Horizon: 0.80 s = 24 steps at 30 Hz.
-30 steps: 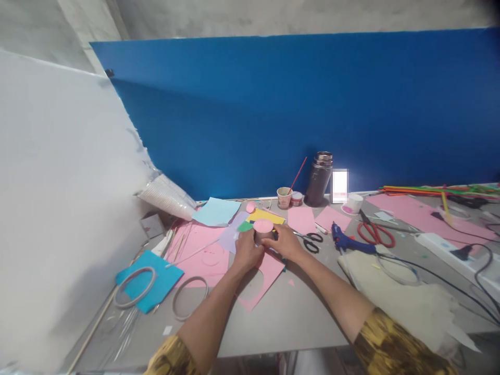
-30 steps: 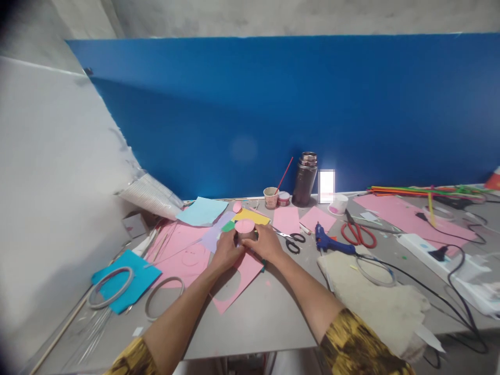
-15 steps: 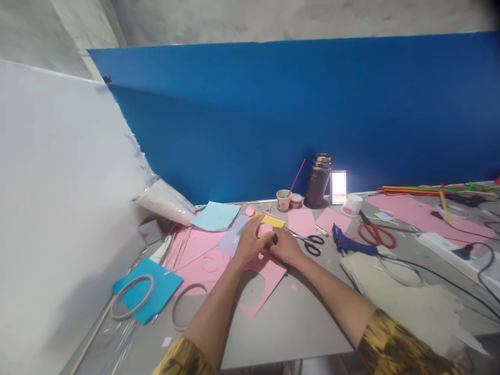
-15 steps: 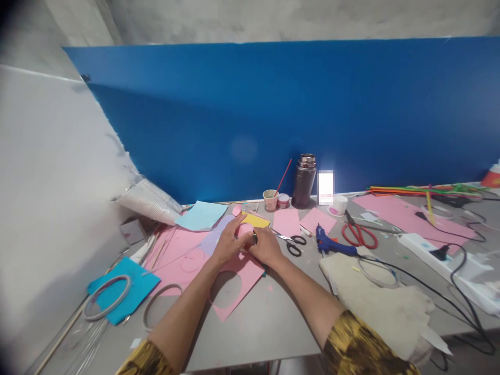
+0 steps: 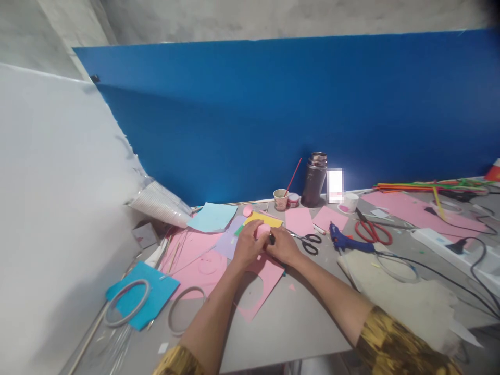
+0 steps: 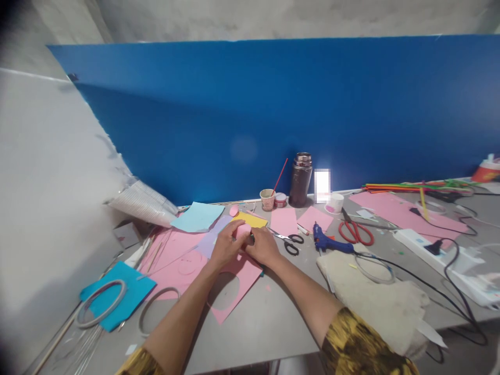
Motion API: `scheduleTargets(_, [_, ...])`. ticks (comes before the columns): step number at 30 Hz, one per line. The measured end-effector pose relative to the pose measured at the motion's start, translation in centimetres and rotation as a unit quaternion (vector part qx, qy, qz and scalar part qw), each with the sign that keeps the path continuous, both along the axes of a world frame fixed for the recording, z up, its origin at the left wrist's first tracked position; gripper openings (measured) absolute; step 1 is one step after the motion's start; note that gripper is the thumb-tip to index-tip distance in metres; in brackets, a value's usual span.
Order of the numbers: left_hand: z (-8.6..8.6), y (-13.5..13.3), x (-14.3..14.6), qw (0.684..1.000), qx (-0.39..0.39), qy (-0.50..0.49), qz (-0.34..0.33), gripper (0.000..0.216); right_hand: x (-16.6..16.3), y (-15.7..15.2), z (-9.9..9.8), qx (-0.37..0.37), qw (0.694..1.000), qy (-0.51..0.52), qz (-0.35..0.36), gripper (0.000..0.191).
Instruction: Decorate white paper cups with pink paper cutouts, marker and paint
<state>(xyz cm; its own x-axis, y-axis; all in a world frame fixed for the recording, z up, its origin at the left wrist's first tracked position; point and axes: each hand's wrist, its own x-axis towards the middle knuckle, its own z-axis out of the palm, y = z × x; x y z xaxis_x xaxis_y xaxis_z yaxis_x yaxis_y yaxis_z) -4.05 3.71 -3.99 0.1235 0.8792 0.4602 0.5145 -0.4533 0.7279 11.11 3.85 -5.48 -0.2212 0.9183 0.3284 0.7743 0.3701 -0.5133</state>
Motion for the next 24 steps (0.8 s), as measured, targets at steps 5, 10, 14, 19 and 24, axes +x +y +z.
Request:
scheduleTargets(5, [0.04,-0.17,0.10,0.996,0.024,0.076,0.027,0.034,0.01,-0.06,0.21,0.004,1.000,-0.007,0.008,0.004])
scheduleTargets(10, [-0.29,-0.03,0.10,0.989,0.090,0.108,0.046,0.040,-0.03,0.02,0.10,0.009,1.000,-0.005,0.007,0.006])
scheduleTargets(14, [-0.19,-0.02,0.01,0.988,0.109,0.102,0.027,0.029,-0.05,0.09,-0.04,0.014,1.000,0.004,0.014,0.013])
scheduleTargets(19, [0.13,-0.13,0.14,0.989,0.088,0.119,0.016,0.026,-0.10,0.08,0.02,0.015,1.000,0.007,0.016,0.013])
scheduleTargets(24, [0.29,-0.12,0.35,0.986,0.088,0.139,0.026,0.023,-0.18,0.09,0.15,0.011,1.000,0.009,0.016,0.013])
